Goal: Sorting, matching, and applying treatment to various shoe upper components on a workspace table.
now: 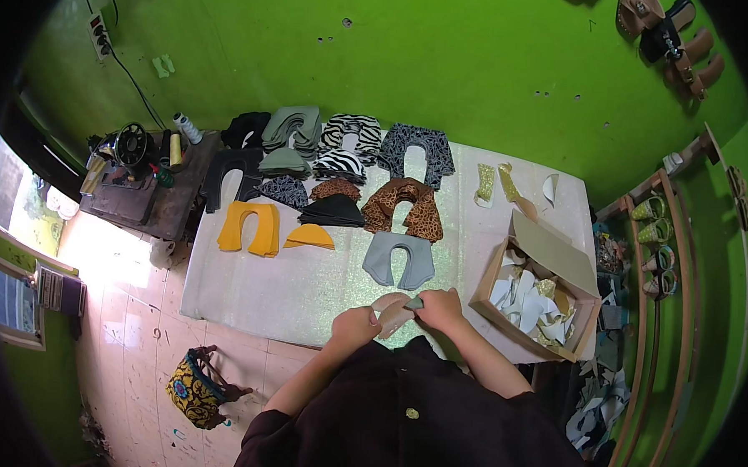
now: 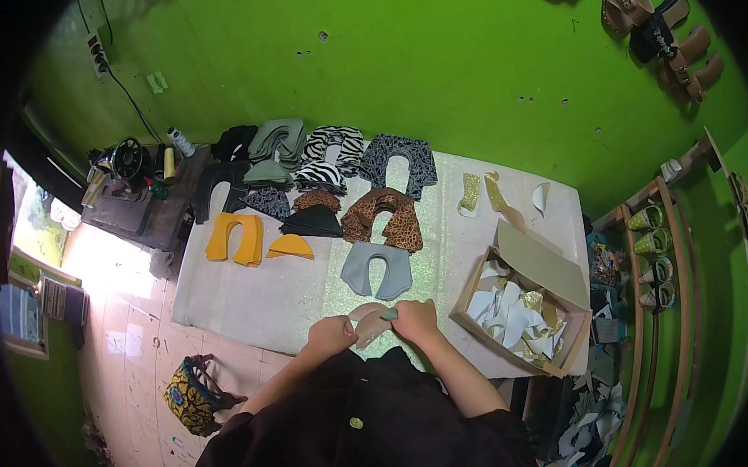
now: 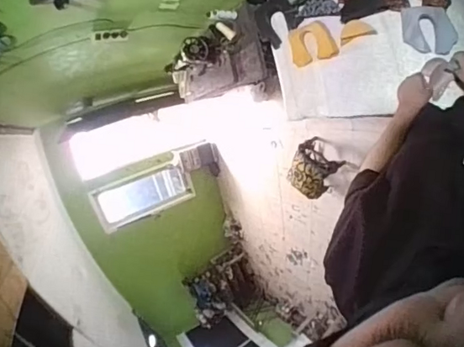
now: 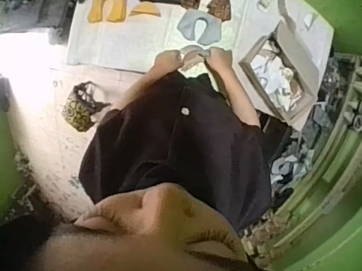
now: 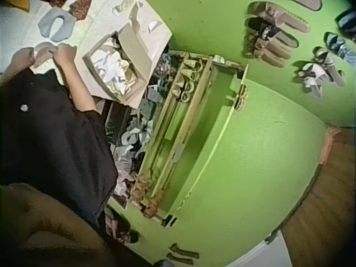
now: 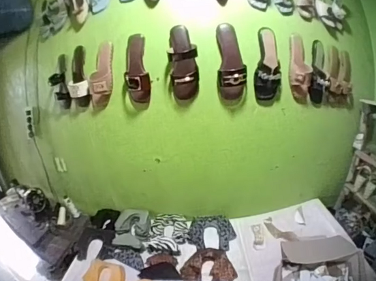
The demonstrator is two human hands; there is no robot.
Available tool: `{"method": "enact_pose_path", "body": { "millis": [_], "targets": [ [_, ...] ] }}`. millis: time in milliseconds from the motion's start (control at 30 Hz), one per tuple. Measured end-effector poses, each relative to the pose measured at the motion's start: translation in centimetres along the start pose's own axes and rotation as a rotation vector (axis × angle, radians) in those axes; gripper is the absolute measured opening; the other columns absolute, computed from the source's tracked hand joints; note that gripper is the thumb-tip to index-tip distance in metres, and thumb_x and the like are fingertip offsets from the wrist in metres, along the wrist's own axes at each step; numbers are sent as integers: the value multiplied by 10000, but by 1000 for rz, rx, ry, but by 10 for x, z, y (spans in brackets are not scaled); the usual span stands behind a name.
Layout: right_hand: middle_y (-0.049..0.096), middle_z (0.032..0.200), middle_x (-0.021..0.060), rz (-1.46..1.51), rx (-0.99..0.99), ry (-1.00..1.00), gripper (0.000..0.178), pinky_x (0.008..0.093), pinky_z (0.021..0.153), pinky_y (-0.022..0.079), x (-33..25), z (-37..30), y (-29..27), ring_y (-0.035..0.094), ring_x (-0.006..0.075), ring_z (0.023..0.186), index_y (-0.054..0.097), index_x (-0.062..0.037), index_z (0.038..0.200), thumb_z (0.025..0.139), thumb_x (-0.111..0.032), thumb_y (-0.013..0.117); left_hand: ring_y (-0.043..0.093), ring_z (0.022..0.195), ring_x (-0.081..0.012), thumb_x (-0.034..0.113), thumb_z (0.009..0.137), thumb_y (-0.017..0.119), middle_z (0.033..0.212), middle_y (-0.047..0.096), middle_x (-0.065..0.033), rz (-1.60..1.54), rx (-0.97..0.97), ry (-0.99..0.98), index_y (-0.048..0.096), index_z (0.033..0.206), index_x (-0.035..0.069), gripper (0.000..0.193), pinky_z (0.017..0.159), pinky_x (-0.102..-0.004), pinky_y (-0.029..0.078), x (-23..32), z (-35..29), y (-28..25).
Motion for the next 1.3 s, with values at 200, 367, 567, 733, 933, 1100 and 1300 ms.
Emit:
{"method": "enact_pose_path", "body": {
  "millis": [200,367,567,733,933,1100,1300],
  "targets": [
    [660,767,83,20,52,53,234,410,759,384,6,4,3,634,270,756,654,-124,843,721,-323,667,590,909,-347,275,661,701,990,567,-183,97,277,301,411,1155,3,634,742,-437,507,49,-23,-15],
    [669,806,83,66,-17,74,269,411,766,390,14,0,7,634,268,784,661,-134,889,720,-342,672,593,883,-348,238,662,697,956,569,-171,135,212,300,447,1158,36,591,725,-424,505,31,-5,8],
    [668,840,107,192,-42,154,322,406,758,441,22,-12,16,634,296,807,671,-115,860,705,-397,677,592,900,-316,215,661,682,935,608,-125,156,168,345,590,1079,99,444,753,-413,495,33,8,-15],
    [664,837,132,244,4,211,371,409,777,451,20,-15,19,639,313,820,653,-119,899,699,-431,678,576,939,-304,249,638,708,977,616,-124,144,179,396,608,1089,116,480,808,-402,471,30,22,-27],
    [659,788,92,305,141,142,283,397,733,377,13,-19,5,630,284,764,601,-137,870,751,-388,656,571,937,-294,327,630,742,998,609,-124,192,312,489,608,1061,95,507,775,-398,455,55,-4,-49],
    [668,790,74,336,162,1,206,388,765,350,3,-20,3,634,255,758,634,-189,934,762,-303,639,594,826,-306,263,741,677,874,634,-126,-94,394,617,632,963,69,298,716,-400,459,41,-1,-33],
    [679,831,58,231,109,-34,297,375,792,332,3,-22,14,637,231,751,652,-257,1041,746,-239,627,607,715,-296,232,788,630,754,641,-128,-149,423,439,665,820,45,193,648,-384,473,13,12,-22]
  ]
}}
Point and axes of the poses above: each hand's wrist, its own z-axis towards the middle knuckle, its own y-axis out of the palm, x = y × z, the point moved 6 cm from there along z, towards the middle knuckle
